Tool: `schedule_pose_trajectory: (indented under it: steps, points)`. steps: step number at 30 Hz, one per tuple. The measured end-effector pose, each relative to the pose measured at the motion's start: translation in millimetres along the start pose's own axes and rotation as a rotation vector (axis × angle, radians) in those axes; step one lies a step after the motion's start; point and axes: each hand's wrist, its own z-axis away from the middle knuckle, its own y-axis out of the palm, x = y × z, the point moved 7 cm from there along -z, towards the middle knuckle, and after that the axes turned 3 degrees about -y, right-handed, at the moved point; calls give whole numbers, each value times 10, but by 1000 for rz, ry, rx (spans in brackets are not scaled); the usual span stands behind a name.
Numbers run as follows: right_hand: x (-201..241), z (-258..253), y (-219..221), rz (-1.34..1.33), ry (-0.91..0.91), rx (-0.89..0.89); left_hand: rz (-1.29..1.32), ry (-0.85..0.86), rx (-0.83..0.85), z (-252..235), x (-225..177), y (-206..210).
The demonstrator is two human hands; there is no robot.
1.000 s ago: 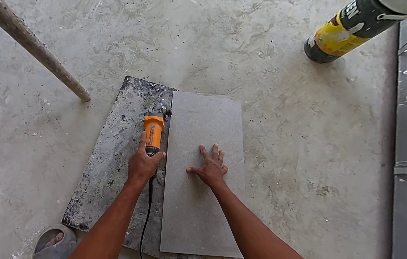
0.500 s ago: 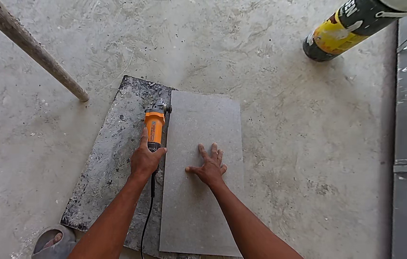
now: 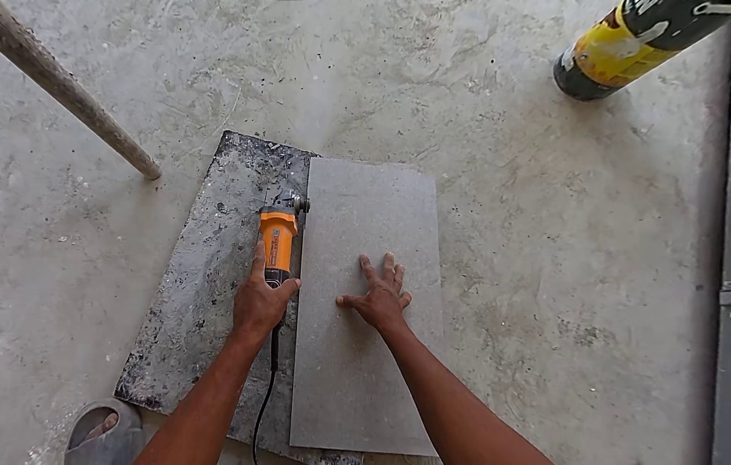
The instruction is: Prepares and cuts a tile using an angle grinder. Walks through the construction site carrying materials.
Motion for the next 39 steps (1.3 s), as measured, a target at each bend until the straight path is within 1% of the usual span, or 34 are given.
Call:
schedule_pose_trajectory:
  steps: [12, 39]
  points:
    - [5, 2, -2, -5, -9, -9, -18, -8, 24, -41, -30, -11]
    - [7, -4, 3, 6, -6, 3, -1, -11, 12, 49, 87, 26]
